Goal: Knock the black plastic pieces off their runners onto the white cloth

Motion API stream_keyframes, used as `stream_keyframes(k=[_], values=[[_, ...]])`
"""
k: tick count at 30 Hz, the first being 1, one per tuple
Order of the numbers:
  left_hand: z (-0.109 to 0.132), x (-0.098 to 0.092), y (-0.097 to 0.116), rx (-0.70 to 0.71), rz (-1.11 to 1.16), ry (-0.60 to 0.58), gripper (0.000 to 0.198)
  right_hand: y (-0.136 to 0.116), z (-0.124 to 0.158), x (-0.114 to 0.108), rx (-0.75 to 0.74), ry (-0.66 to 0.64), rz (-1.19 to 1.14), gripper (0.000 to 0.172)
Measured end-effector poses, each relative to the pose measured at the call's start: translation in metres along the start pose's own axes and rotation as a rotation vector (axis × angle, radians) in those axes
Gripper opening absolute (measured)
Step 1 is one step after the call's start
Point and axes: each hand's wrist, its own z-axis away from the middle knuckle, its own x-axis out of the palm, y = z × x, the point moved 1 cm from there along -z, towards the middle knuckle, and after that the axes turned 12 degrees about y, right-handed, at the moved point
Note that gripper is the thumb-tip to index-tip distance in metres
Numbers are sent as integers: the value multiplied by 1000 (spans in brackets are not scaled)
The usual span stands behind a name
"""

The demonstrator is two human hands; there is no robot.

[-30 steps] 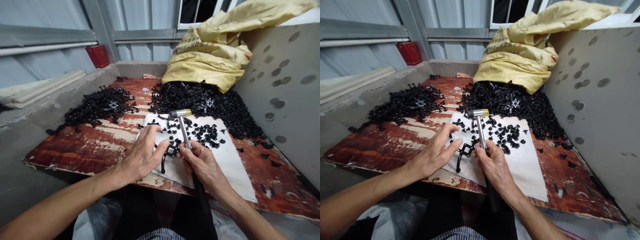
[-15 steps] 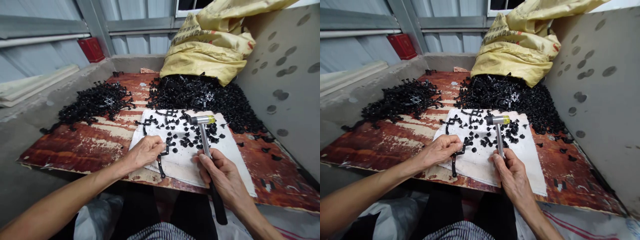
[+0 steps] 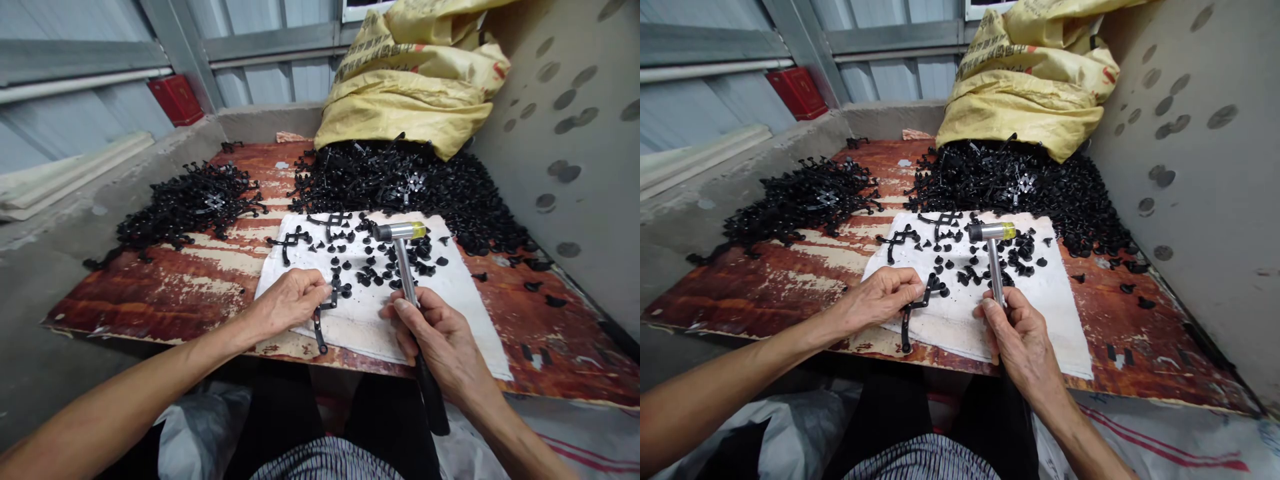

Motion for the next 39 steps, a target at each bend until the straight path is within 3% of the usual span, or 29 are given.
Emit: stream_keyframes(k=[33, 36, 39], values=[[-1, 2, 5, -27, -118, 22, 26, -2, 1, -1, -7, -34, 16, 34], [-1, 1, 7, -35, -170, 57, 25, -5, 4, -8, -94, -74, 184, 34], [0, 1, 10, -31, -207, 76, 26, -7, 10, -19, -353, -102, 446, 36]])
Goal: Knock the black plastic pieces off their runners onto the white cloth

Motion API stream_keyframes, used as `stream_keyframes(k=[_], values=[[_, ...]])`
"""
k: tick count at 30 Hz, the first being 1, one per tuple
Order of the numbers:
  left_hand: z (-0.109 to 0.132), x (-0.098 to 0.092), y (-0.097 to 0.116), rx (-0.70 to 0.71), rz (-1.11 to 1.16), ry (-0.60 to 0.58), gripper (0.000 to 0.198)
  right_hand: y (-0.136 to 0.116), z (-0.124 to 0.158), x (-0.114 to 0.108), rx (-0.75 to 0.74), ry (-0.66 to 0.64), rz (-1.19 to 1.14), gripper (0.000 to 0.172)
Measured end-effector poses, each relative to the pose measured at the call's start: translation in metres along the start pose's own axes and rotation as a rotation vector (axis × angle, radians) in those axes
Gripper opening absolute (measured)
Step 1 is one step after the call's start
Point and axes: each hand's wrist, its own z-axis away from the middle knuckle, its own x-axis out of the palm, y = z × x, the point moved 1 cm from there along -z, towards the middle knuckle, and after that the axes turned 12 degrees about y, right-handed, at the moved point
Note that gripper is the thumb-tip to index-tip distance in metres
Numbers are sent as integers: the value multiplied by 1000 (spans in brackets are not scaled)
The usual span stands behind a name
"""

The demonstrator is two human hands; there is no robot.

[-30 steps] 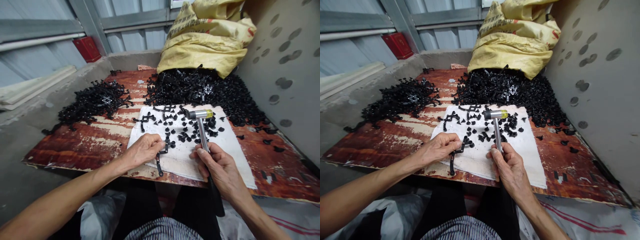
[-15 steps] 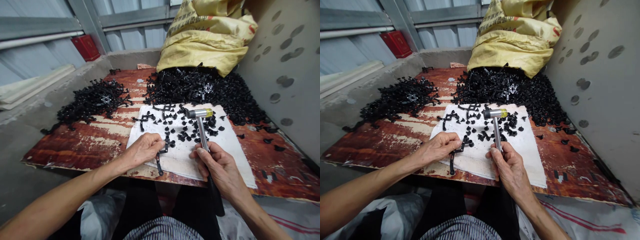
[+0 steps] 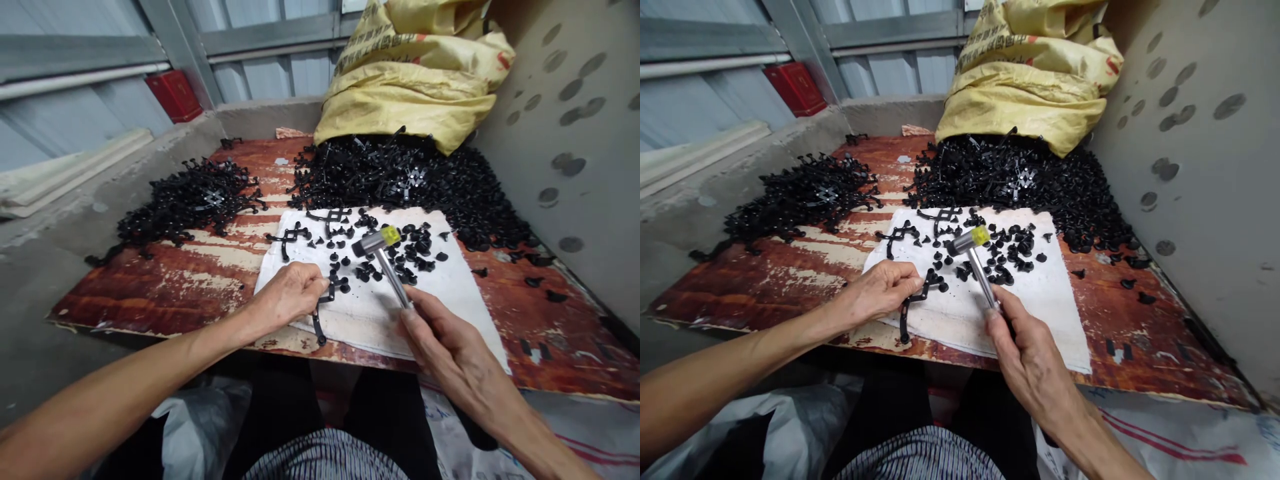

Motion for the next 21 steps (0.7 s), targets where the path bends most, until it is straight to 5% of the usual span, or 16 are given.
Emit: stream_keyframes(k=[4, 9, 15, 21], values=[[2, 2, 3, 32, -17, 27, 28, -7, 10, -12, -361, 32, 173, 44], [3, 3, 3, 8, -17, 38, 27, -18, 20, -23, -591, 122, 200, 69], [4, 4, 4, 24, -48, 78, 27, -17, 20, -24, -611, -10, 322, 68], [6, 5, 3, 45, -49, 82, 28, -22, 26, -27, -630, 129, 303, 73]])
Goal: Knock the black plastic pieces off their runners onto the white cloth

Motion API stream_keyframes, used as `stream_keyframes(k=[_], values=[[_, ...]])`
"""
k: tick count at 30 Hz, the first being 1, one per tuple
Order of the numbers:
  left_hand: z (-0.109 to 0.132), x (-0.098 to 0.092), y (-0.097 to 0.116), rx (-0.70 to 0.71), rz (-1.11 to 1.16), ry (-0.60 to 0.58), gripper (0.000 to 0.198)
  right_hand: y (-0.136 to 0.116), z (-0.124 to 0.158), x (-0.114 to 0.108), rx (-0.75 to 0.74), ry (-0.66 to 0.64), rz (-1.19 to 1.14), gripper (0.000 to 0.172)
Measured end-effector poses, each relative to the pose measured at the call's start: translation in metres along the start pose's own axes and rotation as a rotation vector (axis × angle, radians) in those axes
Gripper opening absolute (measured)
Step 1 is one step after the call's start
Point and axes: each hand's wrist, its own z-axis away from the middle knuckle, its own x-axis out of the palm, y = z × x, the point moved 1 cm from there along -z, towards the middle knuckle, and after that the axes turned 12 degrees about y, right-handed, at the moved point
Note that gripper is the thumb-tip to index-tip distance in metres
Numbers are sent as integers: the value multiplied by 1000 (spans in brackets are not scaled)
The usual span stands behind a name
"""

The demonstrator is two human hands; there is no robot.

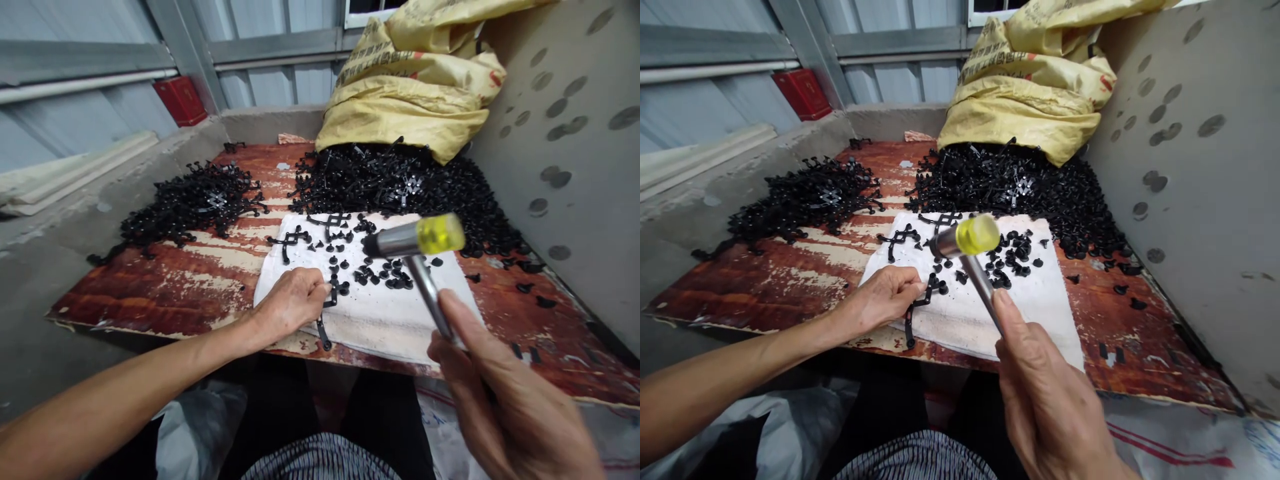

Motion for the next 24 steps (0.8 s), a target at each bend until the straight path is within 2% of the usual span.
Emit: stream_keyframes(k=[3, 4, 8, 9, 12, 13, 16, 20, 24], values=[[1, 0, 0, -10, 0, -4, 27, 5, 4, 5, -29, -162, 30, 72], [1, 1, 0, -14, -1, -10, 26, 7, 5, 6, -18, -174, 17, 71], [1, 2, -1, -17, 28, -19, 25, 9, 5, 5, 25, 1, -29, 71], [0, 2, -1, -22, 33, -20, 26, 9, 5, 6, 16, 1, -19, 72], [0, 3, -2, -49, 41, -35, 26, 10, 7, 10, 0, -133, -7, 70], [0, 3, -2, -52, 45, -43, 26, 10, 7, 11, 15, -132, -14, 70], [0, 4, -2, -47, 59, -50, 26, 9, 11, 12, 29, -13, -28, 74], [0, 6, -1, -73, 79, -55, 25, 13, 17, 16, 23, -128, 36, 68], [1, 8, -3, -117, 146, -70, 23, 17, 17, 18, 64, -144, 51, 60]])
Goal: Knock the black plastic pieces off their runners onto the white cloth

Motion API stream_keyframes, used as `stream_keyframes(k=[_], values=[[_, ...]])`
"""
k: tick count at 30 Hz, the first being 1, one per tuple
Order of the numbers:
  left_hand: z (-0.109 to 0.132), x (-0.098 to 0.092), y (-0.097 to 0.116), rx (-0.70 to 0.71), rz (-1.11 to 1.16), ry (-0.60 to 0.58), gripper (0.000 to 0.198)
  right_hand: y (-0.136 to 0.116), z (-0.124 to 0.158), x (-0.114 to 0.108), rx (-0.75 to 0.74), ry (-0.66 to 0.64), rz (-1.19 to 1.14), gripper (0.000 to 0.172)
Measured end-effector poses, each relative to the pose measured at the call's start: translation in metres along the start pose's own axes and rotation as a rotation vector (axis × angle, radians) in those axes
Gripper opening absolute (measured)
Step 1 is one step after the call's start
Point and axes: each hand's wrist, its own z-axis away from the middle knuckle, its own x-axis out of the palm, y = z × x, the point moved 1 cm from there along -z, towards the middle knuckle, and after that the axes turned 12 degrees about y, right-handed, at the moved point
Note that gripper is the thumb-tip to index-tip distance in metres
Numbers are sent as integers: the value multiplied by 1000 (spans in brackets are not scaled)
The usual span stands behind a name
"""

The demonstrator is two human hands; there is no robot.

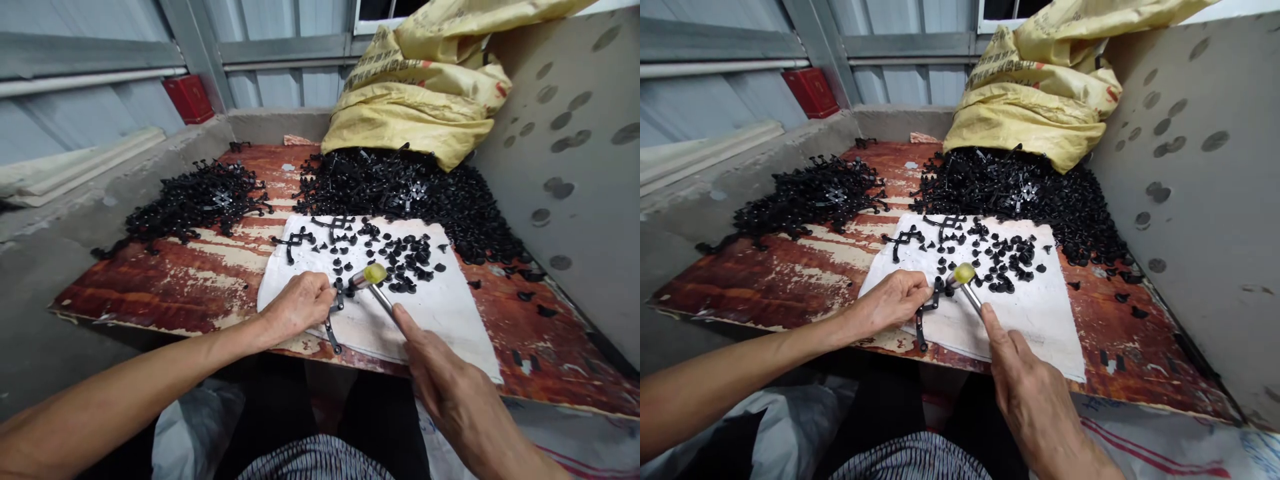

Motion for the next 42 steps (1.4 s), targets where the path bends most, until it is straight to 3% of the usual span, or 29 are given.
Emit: stream_keyframes(k=[3, 8, 11, 14, 17, 20, 22, 24, 27, 33, 37, 42], values=[[2, 0, -1, -40, 97, -21, 21, -5, -7, 1, 70, 46, -68, 49], [8, 4, 8, -213, 384, -7, 13, -29, -26, 19, 470, 61, -429, 19], [13, 7, 13, -240, 499, 40, 19, -40, -33, 38, 638, 62, -688, 17], [20, 5, 8, -183, 495, 76, 26, -39, -37, 49, 709, 65, -802, 18], [28, -7, -1, 54, 229, 192, 29, -32, -43, 51, 727, 29, -828, 21], [36, -21, -1, 480, -182, 350, 27, -31, -50, 52, 711, -49, -864, 21], [37, -29, 3, 706, -370, 271, 24, -34, -54, 54, 693, -90, -887, 20], [34, -34, 7, 808, -466, 87, 18, -38, -56, 53, 662, -107, -885, 18], [25, -41, 5, 797, -485, -46, 24, -36, -57, 44, 542, -86, -705, 16], [8, -46, -13, 626, -309, -43, 26, -10, -54, 22, 169, -94, -116, 31], [2, -44, -16, 426, -228, -91, 28, -1, -52, 23, 34, -119, 69, 37], [-5, -43, -15, 395, -207, -78, 30, 1, -43, 18, -14, -88, 132, 35]])
